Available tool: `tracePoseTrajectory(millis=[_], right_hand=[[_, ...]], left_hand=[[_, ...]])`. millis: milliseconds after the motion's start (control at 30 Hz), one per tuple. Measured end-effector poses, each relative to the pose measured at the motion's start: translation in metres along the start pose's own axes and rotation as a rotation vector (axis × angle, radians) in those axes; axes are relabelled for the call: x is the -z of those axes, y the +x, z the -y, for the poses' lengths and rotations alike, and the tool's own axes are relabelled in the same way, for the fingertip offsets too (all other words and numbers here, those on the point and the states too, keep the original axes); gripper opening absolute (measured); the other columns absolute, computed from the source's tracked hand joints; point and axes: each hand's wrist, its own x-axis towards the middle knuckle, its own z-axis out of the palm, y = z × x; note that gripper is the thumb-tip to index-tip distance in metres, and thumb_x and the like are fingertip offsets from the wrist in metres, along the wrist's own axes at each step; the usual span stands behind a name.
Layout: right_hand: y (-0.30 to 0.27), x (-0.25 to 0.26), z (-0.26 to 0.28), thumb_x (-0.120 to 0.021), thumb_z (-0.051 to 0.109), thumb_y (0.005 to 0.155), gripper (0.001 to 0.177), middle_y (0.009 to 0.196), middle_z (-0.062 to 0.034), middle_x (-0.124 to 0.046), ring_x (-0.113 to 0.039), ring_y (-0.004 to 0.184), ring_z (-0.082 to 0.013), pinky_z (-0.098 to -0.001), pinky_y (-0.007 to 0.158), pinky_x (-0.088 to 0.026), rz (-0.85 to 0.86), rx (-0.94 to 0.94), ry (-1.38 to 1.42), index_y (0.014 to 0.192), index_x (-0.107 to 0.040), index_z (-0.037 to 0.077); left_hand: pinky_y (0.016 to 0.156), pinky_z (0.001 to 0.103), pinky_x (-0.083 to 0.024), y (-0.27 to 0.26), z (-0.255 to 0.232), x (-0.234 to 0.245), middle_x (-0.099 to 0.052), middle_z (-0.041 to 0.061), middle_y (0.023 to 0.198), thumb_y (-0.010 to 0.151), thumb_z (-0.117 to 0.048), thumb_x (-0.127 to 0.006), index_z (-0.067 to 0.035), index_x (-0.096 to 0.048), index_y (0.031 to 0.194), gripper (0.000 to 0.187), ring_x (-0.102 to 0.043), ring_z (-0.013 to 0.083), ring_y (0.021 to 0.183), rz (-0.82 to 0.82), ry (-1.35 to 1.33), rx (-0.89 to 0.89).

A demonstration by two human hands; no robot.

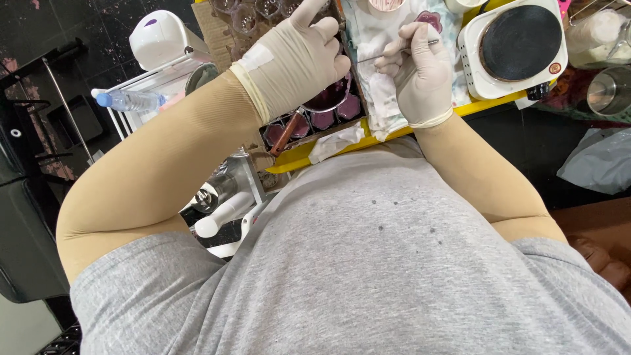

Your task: Manually cleaning and preparing purple flower-shaped wax melts at a workbench.

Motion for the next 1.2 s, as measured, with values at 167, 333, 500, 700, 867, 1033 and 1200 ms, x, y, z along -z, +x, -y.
tracePoseTrajectory(millis=[167,333,500,700,867,1033,1200], right_hand=[[0.005,-0.003,0.0,-0.049,0.032,0.117,0.027,0.1,-0.0116,-0.069,-0.071,0.086,-0.0227,-0.0323,0.081,-0.059,-0.01,-0.012,0.014,0.119,-0.058,0.006],[0.002,-0.003,-0.002,-0.051,0.031,0.116,0.026,0.101,-0.0112,-0.068,-0.072,0.088,-0.0232,-0.0329,0.084,-0.06,0.018,-0.043,0.047,0.119,-0.057,0.007],[0.002,-0.004,0.0,-0.05,0.032,0.115,0.027,0.102,-0.011,-0.069,-0.072,0.094,-0.0236,-0.035,0.089,-0.061,-0.038,-0.056,0.038,0.118,-0.057,0.007],[-0.001,-0.017,0.009,-0.049,0.031,0.115,0.026,0.103,-0.0108,-0.07,-0.073,0.096,-0.0232,-0.0317,0.085,-0.061,-0.008,-0.024,-0.006,0.116,-0.058,0.007],[-0.012,-0.017,0.018,-0.05,0.03,0.118,0.027,0.101,-0.0115,-0.071,-0.072,0.092,-0.0216,-0.0313,0.086,-0.06,0.064,0.051,-0.138,0.114,-0.059,0.005],[-0.023,-0.013,0.024,-0.05,0.03,0.121,0.03,0.102,-0.0123,-0.071,-0.071,0.091,-0.0206,-0.0316,0.086,-0.058,0.106,0.111,-0.266,0.112,-0.059,0.003],[-0.026,-0.016,0.036,-0.052,0.031,0.12,0.03,0.103,-0.0136,-0.071,-0.071,0.091,-0.0215,-0.0341,0.087,-0.059,0.074,0.106,-0.301,0.113,-0.06,0.003]], left_hand=[[0.115,0.045,-0.018,-0.002,0.002,0.0,-0.067,-0.011,0.089,0.085,-0.029,-0.065,-0.026,-0.068,0.106,0.022,-0.059,0.0118,0.115,-0.031,-0.011,0.029],[0.115,0.046,-0.018,-0.002,0.005,-0.003,-0.066,-0.01,0.089,0.09,-0.027,-0.065,-0.025,-0.067,0.107,0.018,-0.06,0.0119,0.113,-0.023,-0.043,0.055],[0.115,0.047,-0.02,-0.005,0.006,-0.006,-0.064,-0.012,0.087,0.09,-0.028,-0.065,-0.025,-0.066,0.104,0.014,-0.06,0.01,0.112,-0.035,0.03,0.068],[0.1,0.047,-0.038,-0.009,0.017,-0.012,-0.069,-0.004,0.093,0.071,-0.035,-0.077,-0.018,-0.067,0.101,0.036,-0.064,0.0169,0.106,-0.09,-0.111,0.184],[0.081,0.036,-0.054,-0.049,0.047,-0.034,-0.07,0.006,0.101,0.09,-0.023,-0.083,-0.007,-0.068,0.11,0.03,-0.068,0.0227,0.091,-0.036,-0.949,0.483],[0.086,0.037,-0.052,-0.079,0.025,-0.084,-0.067,0.005,0.106,0.084,-0.025,-0.089,-0.008,-0.066,0.115,0.042,-0.064,0.0238,0.092,-0.335,-1.135,0.914],[0.116,0.058,-0.013,-0.067,-0.014,-0.158,-0.068,0.0,0.101,0.079,-0.033,-0.092,-0.014,-0.06,0.108,0.047,-0.064,0.0218,0.104,-0.403,-1.071,1.106]])
